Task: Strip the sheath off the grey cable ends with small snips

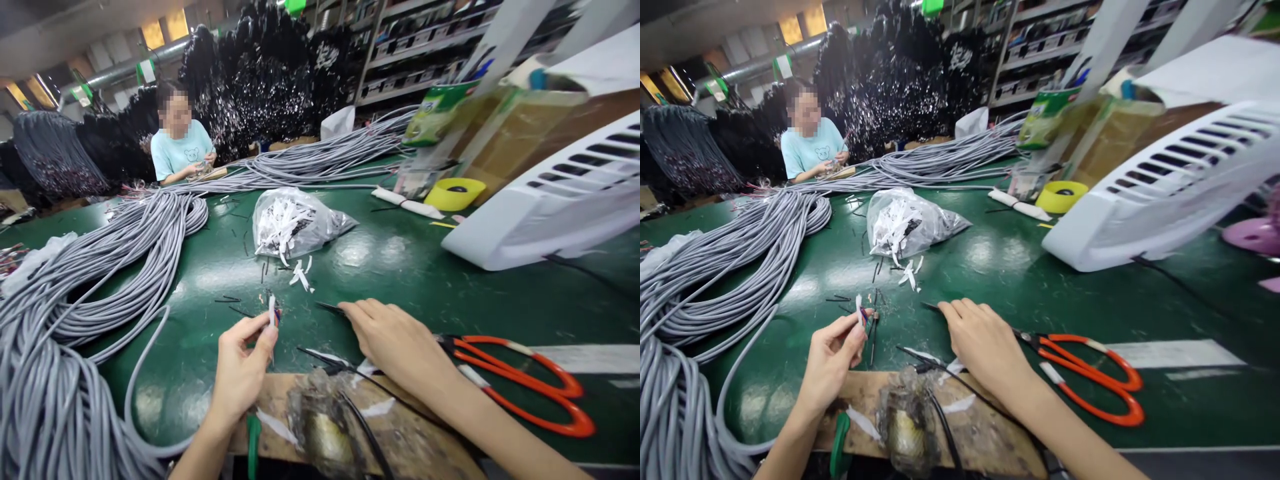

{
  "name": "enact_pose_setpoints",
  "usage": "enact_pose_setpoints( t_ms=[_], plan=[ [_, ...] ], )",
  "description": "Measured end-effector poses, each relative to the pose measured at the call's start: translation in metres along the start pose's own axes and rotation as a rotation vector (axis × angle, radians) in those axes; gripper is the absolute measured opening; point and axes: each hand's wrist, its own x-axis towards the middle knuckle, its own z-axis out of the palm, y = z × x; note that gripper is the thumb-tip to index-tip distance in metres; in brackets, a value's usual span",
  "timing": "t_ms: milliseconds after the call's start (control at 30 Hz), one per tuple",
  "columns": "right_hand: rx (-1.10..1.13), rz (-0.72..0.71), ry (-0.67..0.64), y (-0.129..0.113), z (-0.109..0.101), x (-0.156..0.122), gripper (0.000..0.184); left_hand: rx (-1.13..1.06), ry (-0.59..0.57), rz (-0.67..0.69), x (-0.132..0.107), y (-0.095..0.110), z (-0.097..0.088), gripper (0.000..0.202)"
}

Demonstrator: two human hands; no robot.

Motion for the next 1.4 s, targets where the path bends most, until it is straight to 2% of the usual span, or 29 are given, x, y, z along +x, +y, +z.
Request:
enact_pose_setpoints(
  t_ms=[67, 133, 233, 333, 500, 700, 767, 833, 933, 1000, 1100, 1167, 1233, 1267, 1333, 1400],
  plan=[
    [0.205, 0.072, 0.022, -0.001, -0.004, 0.003, 0.023, 0.033, 0.021, 0.003, 0.0, 0.0, 0.002, 0.029],
    [0.537, 0.164, 0.016, -0.007, -0.014, 0.007, 0.021, 0.135, 0.027, 0.05, 0.0, 0.001, 0.005, 0.024],
    [0.954, 0.246, -0.025, -0.022, -0.032, 0.014, 0.019, 0.303, -0.046, 0.138, -0.002, 0.004, 0.009, 0.019],
    [1.033, 0.274, -0.018, -0.034, -0.041, 0.021, 0.016, 0.4, -0.122, 0.2, -0.003, 0.006, 0.01, 0.023],
    [1.119, 0.342, -0.086, -0.037, -0.039, 0.025, 0.018, 0.485, -0.124, 0.312, -0.004, 0.006, 0.011, 0.019],
    [1.242, 0.438, -0.08, -0.041, -0.039, 0.024, 0.024, 0.375, 0.052, 0.344, -0.011, 0.001, 0.015, 0.015],
    [1.215, 0.414, -0.03, -0.042, -0.041, 0.024, 0.019, 0.438, 0.085, 0.431, -0.013, 0.0, 0.015, 0.012],
    [1.158, 0.369, -0.029, -0.044, -0.043, 0.026, 0.013, 0.544, 0.063, 0.546, -0.015, -0.002, 0.015, 0.012],
    [1.166, 0.33, -0.134, -0.048, -0.042, 0.034, 0.013, 0.662, -0.005, 0.696, -0.015, -0.004, 0.014, 0.016],
    [1.188, 0.351, -0.173, -0.047, -0.041, 0.04, 0.014, 0.677, 0.0, 0.744, -0.014, -0.005, 0.013, 0.017],
    [1.152, 0.44, -0.136, -0.035, -0.043, 0.038, 0.032, 0.669, 0.014, 0.766, -0.011, -0.005, 0.009, 0.021],
    [1.075, 0.512, -0.081, -0.019, -0.046, 0.023, 0.042, 0.664, 0.005, 0.748, -0.009, -0.004, 0.007, 0.028],
    [0.905, 0.578, -0.011, 0.002, -0.046, -0.004, 0.03, 0.641, 0.007, 0.698, -0.007, -0.002, 0.005, 0.033],
    [0.611, 0.591, 0.04, 0.012, -0.044, -0.02, 0.026, 0.622, 0.007, 0.667, -0.007, -0.001, 0.004, 0.033],
    [0.167, 0.553, -0.001, 0.033, -0.036, -0.052, 0.025, 0.567, -0.019, 0.62, -0.007, 0.0, 0.002, 0.032],
    [-0.026, 0.466, -0.001, 0.053, -0.026, -0.079, 0.025, 0.499, -0.053, 0.615, -0.007, 0.0, 0.001, 0.03]
  ],
)
